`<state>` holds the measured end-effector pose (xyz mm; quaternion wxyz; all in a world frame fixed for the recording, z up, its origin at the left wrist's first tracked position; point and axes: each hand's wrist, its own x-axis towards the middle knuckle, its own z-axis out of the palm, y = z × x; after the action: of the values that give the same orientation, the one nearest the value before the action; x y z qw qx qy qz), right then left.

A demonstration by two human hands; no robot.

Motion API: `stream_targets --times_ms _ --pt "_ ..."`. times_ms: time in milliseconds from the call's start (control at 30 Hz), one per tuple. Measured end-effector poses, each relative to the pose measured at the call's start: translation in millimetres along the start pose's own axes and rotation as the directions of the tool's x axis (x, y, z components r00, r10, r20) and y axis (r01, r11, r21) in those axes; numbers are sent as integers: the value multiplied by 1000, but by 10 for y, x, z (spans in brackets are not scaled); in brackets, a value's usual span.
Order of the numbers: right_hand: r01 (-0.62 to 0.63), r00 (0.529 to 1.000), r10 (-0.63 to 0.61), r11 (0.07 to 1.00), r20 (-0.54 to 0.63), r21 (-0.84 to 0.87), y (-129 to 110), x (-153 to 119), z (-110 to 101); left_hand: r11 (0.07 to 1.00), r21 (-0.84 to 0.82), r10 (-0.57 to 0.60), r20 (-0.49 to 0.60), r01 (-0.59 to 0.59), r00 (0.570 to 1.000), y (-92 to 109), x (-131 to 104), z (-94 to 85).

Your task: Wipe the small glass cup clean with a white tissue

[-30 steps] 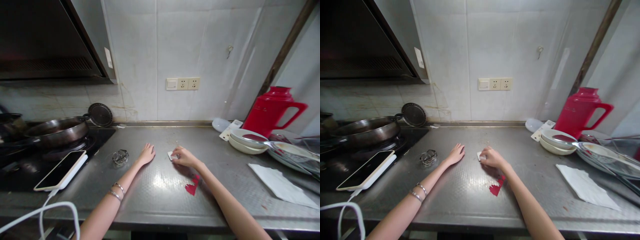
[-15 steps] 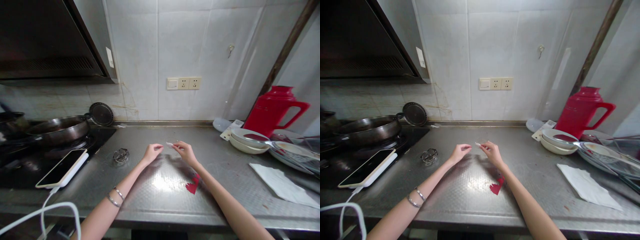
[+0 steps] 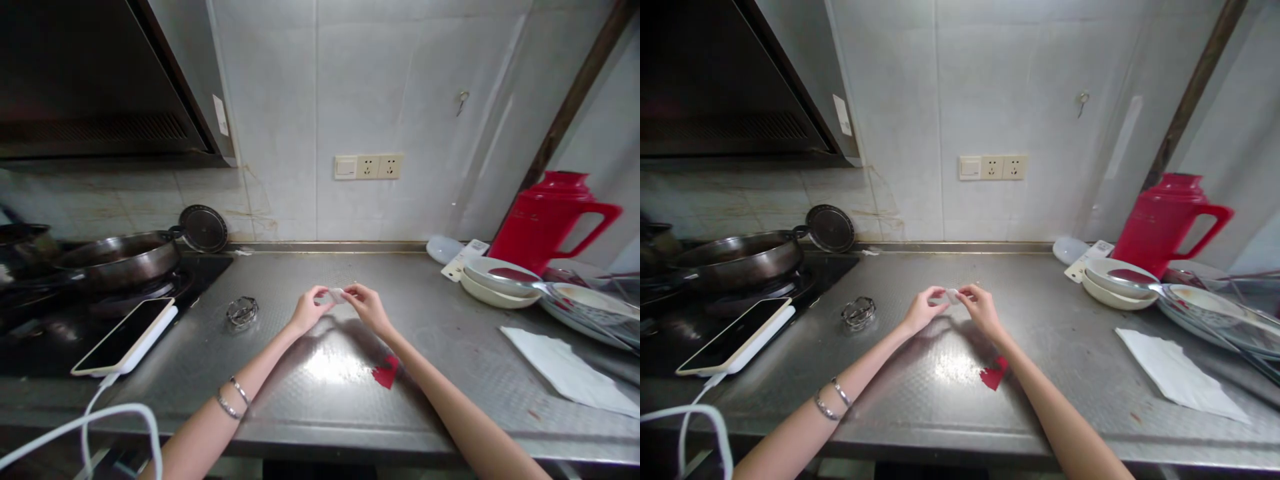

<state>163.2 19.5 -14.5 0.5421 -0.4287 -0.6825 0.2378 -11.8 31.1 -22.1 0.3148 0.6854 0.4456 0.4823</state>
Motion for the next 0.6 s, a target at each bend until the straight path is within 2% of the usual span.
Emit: stream_targets --times_ms 133,300,433,600 --pt "-18 1000 19 1000 -9 23 -16 4 5 993 -108 -54 17 56 998 -69 34 14" --pt "-38 998 36 999 45 39 -1 -2 -3 974 -185 -119 84 133 989 -107 55 12" --pt "-9 988 4 999 151 32 -27 -16 -29 991 -119 -55 57 61 997 -112 56 3" --pt "88 952 -53 990 301 -106 -86 -46 -37 998 -60 -4 -1 4 1000 -82 50 -15"
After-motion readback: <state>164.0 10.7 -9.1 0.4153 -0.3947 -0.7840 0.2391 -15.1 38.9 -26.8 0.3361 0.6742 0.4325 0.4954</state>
